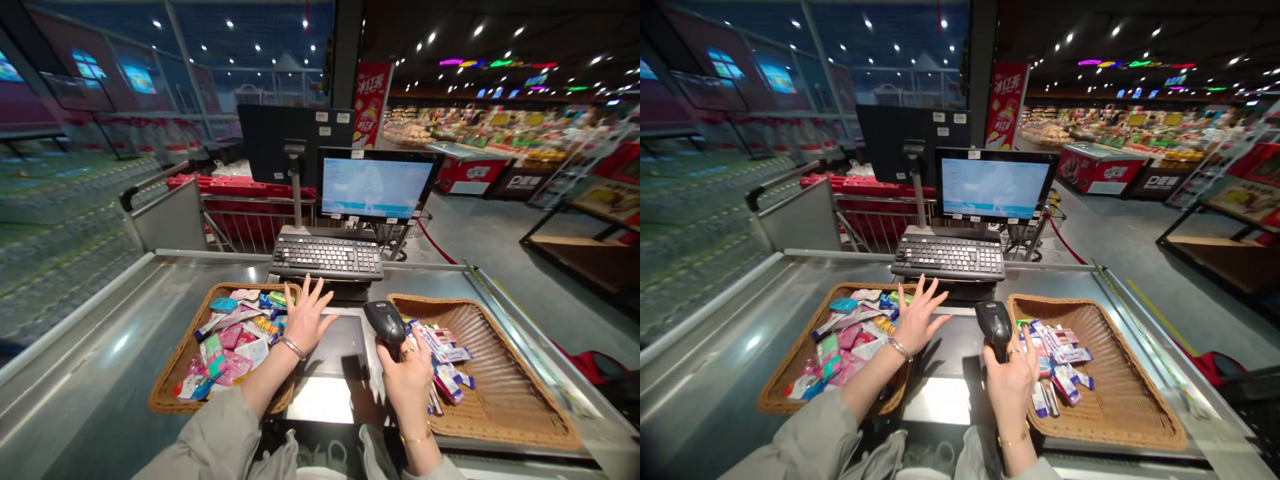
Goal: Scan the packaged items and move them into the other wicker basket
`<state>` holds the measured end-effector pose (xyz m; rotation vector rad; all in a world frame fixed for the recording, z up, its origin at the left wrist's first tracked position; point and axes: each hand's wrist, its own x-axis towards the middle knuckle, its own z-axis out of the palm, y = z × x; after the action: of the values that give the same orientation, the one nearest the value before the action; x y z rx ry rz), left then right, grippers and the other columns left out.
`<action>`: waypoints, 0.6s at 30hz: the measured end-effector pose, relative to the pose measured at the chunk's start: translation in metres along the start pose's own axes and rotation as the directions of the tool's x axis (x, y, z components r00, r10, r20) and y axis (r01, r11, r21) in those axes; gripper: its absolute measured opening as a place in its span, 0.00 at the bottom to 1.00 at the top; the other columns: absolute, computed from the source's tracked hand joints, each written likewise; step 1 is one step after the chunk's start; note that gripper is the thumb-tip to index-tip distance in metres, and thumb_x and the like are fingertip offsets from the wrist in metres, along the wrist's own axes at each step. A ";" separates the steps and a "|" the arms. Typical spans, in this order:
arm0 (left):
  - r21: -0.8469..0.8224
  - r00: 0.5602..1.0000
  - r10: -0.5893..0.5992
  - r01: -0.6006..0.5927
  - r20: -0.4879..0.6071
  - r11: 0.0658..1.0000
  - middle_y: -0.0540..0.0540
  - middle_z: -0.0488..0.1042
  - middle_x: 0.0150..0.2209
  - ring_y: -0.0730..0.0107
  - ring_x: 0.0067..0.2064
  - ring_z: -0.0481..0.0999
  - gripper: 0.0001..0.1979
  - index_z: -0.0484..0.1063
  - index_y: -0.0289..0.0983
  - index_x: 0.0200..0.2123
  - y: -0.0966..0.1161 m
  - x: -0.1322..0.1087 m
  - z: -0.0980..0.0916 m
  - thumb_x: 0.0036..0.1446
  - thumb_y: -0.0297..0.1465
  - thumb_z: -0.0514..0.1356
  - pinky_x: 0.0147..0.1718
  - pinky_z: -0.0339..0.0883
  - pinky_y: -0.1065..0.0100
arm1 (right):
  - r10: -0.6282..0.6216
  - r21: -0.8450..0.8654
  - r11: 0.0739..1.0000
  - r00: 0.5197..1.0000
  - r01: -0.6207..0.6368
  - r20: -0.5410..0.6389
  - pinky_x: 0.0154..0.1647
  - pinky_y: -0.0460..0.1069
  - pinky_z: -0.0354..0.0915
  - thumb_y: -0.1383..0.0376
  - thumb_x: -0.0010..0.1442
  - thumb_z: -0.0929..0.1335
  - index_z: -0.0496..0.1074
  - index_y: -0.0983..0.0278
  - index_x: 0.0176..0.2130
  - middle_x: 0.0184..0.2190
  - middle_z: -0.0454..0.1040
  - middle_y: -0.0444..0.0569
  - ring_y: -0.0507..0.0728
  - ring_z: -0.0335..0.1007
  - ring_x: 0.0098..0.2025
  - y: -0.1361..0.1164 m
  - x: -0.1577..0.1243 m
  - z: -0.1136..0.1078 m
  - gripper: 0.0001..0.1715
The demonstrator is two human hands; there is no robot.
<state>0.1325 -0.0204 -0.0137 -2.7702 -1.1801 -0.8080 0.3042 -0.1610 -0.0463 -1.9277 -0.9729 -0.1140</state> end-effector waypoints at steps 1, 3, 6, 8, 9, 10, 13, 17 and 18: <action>0.011 1.000 -0.016 0.016 0.004 1.000 0.41 0.59 0.67 0.44 0.70 0.47 0.23 0.67 0.45 0.58 -0.004 -0.005 -0.002 0.62 0.44 0.55 0.61 0.31 0.27 | -0.018 0.005 1.000 1.000 0.018 0.024 0.62 0.62 0.54 0.52 0.54 0.66 0.78 0.65 0.40 0.50 0.74 0.60 0.67 0.59 0.62 -0.003 -0.001 0.003 0.22; 0.035 0.999 -0.052 0.051 0.015 0.998 0.42 0.58 0.67 0.45 0.70 0.48 0.23 0.67 0.45 0.58 -0.012 -0.016 -0.006 0.62 0.44 0.55 0.62 0.31 0.27 | -0.056 0.022 0.998 0.997 0.055 0.058 0.62 0.62 0.54 0.52 0.54 0.66 0.78 0.65 0.40 0.50 0.75 0.59 0.67 0.58 0.63 -0.010 -0.003 0.011 0.22; 0.064 0.993 -0.118 0.116 0.029 0.991 0.42 0.59 0.67 0.45 0.70 0.49 0.23 0.67 0.46 0.58 -0.024 -0.033 -0.010 0.61 0.44 0.56 0.61 0.31 0.27 | -0.107 0.062 0.993 0.990 0.101 0.096 0.62 0.63 0.54 0.53 0.54 0.66 0.78 0.65 0.39 0.49 0.76 0.58 0.67 0.58 0.63 -0.019 -0.006 0.022 0.21; 0.082 0.986 -0.161 0.158 0.033 0.984 0.41 0.59 0.66 0.45 0.70 0.49 0.24 0.67 0.45 0.58 -0.033 -0.045 -0.013 0.61 0.44 0.57 0.61 0.31 0.27 | -0.135 0.087 0.988 0.983 0.125 0.124 0.61 0.63 0.54 0.53 0.54 0.67 0.78 0.64 0.39 0.48 0.76 0.58 0.68 0.58 0.62 -0.024 -0.008 0.029 0.20; 0.093 0.983 -0.182 0.178 0.034 0.980 0.40 0.60 0.66 0.44 0.70 0.48 0.24 0.67 0.45 0.59 -0.037 -0.050 -0.014 0.60 0.44 0.57 0.61 0.31 0.27 | -0.148 0.096 0.986 0.979 0.136 0.138 0.61 0.64 0.54 0.53 0.54 0.67 0.78 0.64 0.39 0.48 0.76 0.57 0.68 0.58 0.63 -0.026 -0.009 0.032 0.20; 0.106 0.979 -0.202 0.197 0.034 0.975 0.40 0.60 0.66 0.44 0.70 0.48 0.24 0.67 0.45 0.59 -0.042 -0.056 -0.016 0.60 0.44 0.57 0.62 0.32 0.27 | -0.161 0.106 0.984 0.975 0.146 0.152 0.61 0.64 0.54 0.53 0.54 0.67 0.78 0.63 0.39 0.48 0.77 0.57 0.68 0.57 0.63 -0.029 -0.010 0.035 0.20; 0.146 0.966 -0.257 0.250 0.032 0.957 0.39 0.60 0.66 0.44 0.70 0.48 0.24 0.68 0.45 0.58 -0.056 -0.073 -0.021 0.59 0.43 0.58 0.62 0.31 0.27 | -0.206 0.139 0.974 0.957 0.180 0.204 0.62 0.65 0.53 0.53 0.54 0.67 0.78 0.62 0.40 0.49 0.76 0.55 0.67 0.56 0.64 -0.034 -0.014 0.043 0.19; 0.191 0.941 -0.336 0.324 0.039 0.927 0.38 0.61 0.65 0.41 0.69 0.48 0.26 0.69 0.44 0.58 -0.075 -0.097 -0.024 0.57 0.45 0.60 0.60 0.30 0.26 | -0.277 0.174 0.956 0.920 0.235 0.278 0.62 0.66 0.52 0.55 0.54 0.68 0.78 0.62 0.40 0.50 0.76 0.54 0.68 0.56 0.64 -0.039 -0.019 0.053 0.19; 0.200 0.933 -0.358 0.343 0.045 0.918 0.38 0.61 0.65 0.41 0.69 0.48 0.26 0.69 0.44 0.58 -0.079 -0.103 -0.024 0.57 0.45 0.60 0.60 0.30 0.25 | -0.293 0.181 0.952 0.910 0.249 0.293 0.62 0.67 0.52 0.55 0.54 0.67 0.78 0.63 0.40 0.50 0.77 0.54 0.68 0.56 0.64 -0.040 -0.020 0.055 0.19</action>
<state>0.0084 -0.0381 -0.0553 -2.4932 -1.7050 -0.5653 0.2467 -0.1204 -0.0574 -1.7021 -1.4259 0.1063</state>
